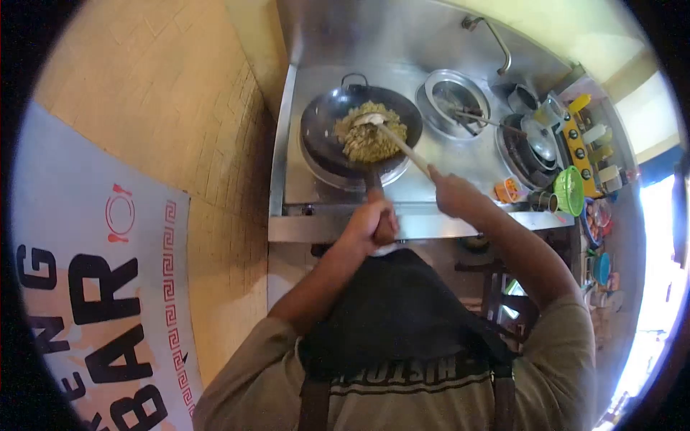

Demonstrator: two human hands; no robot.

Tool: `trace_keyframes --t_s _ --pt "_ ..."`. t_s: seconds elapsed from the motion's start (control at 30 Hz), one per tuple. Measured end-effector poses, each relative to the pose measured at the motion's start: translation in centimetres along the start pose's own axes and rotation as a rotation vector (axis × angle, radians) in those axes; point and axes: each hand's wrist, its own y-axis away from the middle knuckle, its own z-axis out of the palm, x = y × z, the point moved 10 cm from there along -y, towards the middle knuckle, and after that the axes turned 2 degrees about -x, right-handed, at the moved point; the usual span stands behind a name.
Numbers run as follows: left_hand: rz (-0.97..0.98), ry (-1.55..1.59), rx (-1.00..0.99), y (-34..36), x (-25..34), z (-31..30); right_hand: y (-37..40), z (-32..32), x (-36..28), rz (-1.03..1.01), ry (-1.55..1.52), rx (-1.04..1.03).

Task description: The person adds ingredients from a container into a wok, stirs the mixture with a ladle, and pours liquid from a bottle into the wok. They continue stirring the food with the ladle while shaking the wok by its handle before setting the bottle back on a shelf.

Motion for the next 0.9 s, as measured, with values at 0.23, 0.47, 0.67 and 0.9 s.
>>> trace_keyframes --t_s 0.23,0.47,0.67,0.9 --pt "-0.115 0.243 0.035 4.8 0.8 2.1 7.7 -0.5 -1.6 -0.037 0.015 -0.122" --pt "-0.031 -0.079 -0.081 6.7 -1.1 2.4 4.4 3.3 -1.2 -0.094 0.144 -0.327" --pt "-0.114 0.063 -0.024 8.9 -4.4 -1.1 7.6 4.2 -3.2 -0.249 0.236 -0.317" --pt "-0.066 0.081 -0.129 8.4 -2.7 -0.5 7.2 2.6 -1.7 -0.146 0.134 -0.17"
